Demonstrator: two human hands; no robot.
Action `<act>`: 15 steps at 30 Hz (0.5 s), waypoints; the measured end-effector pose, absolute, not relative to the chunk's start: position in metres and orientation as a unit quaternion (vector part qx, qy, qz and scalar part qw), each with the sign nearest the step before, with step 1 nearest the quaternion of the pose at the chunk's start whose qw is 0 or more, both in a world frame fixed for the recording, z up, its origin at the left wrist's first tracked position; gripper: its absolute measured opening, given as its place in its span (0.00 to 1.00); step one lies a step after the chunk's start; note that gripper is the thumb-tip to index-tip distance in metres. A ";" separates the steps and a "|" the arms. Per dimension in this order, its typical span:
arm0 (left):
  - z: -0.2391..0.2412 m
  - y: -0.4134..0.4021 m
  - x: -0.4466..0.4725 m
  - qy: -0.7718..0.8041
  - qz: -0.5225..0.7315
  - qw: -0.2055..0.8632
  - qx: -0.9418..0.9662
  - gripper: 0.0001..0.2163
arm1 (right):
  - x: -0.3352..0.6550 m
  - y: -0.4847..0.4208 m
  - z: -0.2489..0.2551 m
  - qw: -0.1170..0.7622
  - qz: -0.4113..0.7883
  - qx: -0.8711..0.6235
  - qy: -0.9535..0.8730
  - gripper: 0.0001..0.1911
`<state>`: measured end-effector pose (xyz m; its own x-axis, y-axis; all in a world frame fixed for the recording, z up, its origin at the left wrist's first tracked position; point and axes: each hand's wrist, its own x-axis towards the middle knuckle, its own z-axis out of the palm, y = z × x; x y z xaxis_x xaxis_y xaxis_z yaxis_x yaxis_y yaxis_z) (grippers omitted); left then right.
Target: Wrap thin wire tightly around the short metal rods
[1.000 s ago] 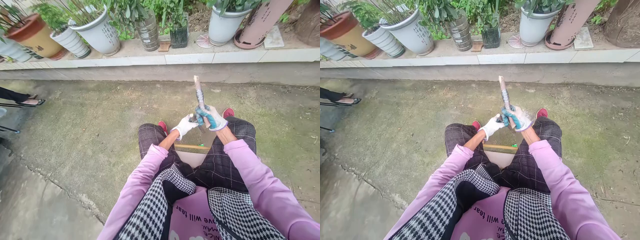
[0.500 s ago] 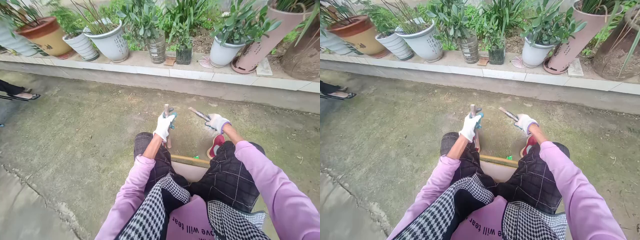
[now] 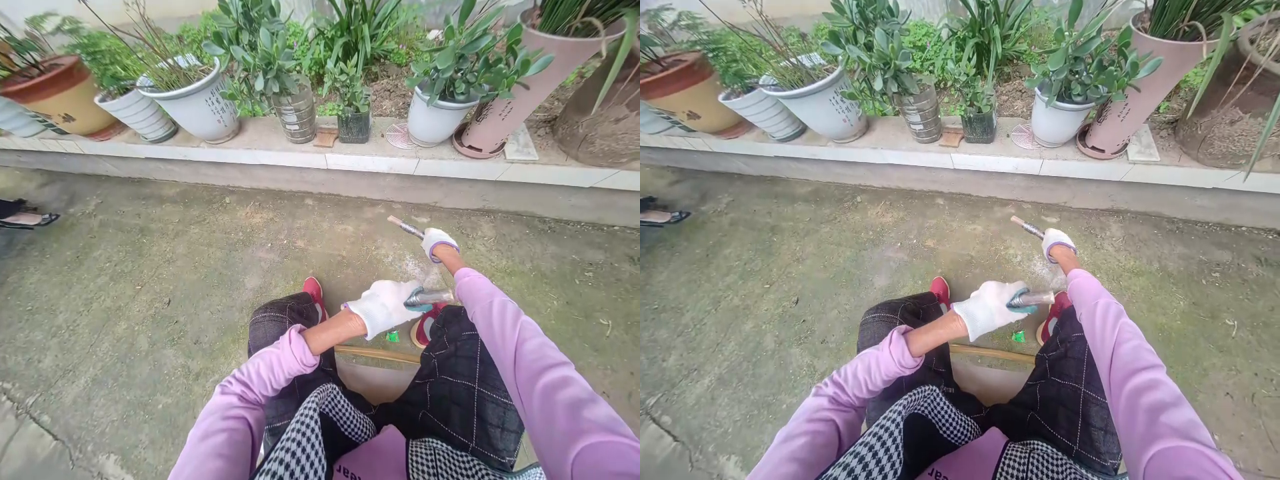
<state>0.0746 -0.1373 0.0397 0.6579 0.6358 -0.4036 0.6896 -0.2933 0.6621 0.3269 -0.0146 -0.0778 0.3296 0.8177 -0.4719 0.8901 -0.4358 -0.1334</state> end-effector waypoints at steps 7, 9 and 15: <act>0.059 -0.122 0.061 0.351 -0.070 0.421 0.834 0.18 | 0.369 -0.009 -0.086 0.092 -0.225 0.846 0.475 0.20; 0.048 -0.118 0.052 0.361 -0.070 0.428 0.826 0.18 | 0.372 -0.004 -0.085 0.080 -0.231 0.849 0.469 0.23; -0.007 -0.063 0.042 0.451 -0.054 0.439 0.775 0.08 | 0.331 0.019 -0.080 -0.046 -0.338 0.784 0.519 0.26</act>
<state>0.0421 -0.0629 -0.0072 0.5868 0.6519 -0.4803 0.7468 -0.2065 0.6322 0.3307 0.0192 -0.0801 0.2329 0.8446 -0.4822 0.7830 -0.4569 -0.4220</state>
